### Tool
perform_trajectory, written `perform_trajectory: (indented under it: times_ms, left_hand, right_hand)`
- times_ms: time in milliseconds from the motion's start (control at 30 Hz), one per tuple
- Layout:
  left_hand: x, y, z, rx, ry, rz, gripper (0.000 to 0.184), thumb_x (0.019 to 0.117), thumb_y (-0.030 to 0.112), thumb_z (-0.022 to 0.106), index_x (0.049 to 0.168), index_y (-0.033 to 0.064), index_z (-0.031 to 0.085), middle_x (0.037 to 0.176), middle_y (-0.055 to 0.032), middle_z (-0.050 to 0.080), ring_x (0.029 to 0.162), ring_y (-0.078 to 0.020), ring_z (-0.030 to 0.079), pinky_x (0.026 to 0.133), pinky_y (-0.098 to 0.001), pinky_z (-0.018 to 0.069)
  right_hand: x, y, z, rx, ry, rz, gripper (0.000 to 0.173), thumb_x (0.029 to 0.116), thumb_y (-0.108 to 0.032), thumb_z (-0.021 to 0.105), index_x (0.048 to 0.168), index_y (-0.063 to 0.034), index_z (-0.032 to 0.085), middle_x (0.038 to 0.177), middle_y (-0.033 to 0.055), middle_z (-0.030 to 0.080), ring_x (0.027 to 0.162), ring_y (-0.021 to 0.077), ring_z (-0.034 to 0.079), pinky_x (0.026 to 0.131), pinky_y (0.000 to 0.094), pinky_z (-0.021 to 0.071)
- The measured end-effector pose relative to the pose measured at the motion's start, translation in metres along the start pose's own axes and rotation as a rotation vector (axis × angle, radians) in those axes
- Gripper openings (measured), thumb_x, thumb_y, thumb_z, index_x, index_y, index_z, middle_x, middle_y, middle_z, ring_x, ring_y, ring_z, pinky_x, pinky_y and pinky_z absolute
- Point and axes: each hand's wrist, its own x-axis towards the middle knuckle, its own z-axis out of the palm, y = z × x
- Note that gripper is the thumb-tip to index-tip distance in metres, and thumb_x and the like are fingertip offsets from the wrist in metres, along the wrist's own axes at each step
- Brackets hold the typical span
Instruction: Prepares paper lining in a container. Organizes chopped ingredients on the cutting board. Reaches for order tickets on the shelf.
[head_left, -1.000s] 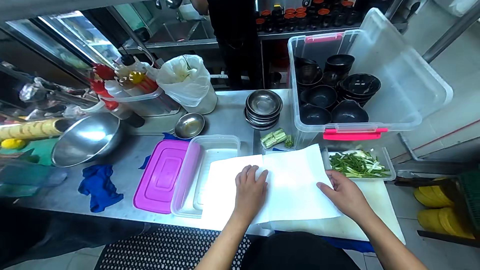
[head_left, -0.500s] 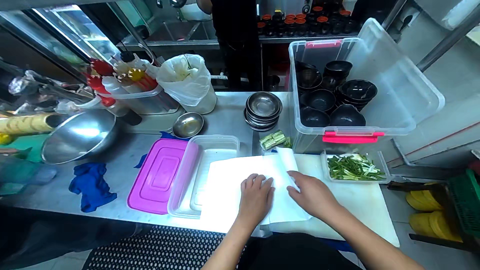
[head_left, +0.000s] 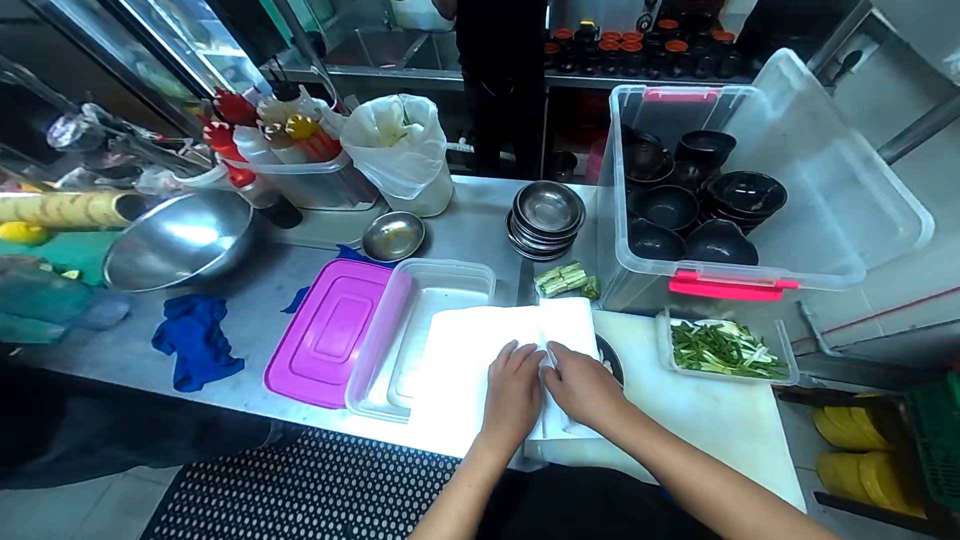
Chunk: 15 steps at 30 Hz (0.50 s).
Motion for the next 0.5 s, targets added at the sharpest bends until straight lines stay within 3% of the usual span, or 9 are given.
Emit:
perform_trajectory:
  times_ms: [200, 500]
  left_hand:
    - [0.0011, -0.0040, -0.0026, -0.067, -0.016, -0.049, 0.034, 0.1041, 0.018, 0.046, 0.125, 0.0190, 0.072, 0.135, 0.0038, 0.066, 0.140, -0.0221, 0.049, 0.113, -0.0508, 0.0422]
    - [0.0031, -0.0074, -0.0054, -0.024, -0.020, 0.028, 0.034, 0.1043, 0.022, 0.047, 0.129, 0.0190, 0.070, 0.136, 0.0015, 0.066, 0.138, -0.0215, 0.052, 0.114, -0.0489, 0.0434]
  right_hand:
    - [0.0028, -0.0011, 0.0039, 0.026, -0.028, 0.000, 0.050, 0.1071, -0.039, 0.040, 0.148, -0.0128, 0.053, 0.108, 0.0111, 0.071, 0.103, 0.0281, 0.069, 0.093, 0.0508, 0.0539]
    - [0.0032, -0.0024, 0.0054, -0.014, -0.030, -0.004, 0.045, 0.1082, -0.029, 0.039, 0.147, -0.0130, 0.054, 0.120, 0.0138, 0.070, 0.116, 0.0307, 0.067, 0.098, 0.0531, 0.0530]
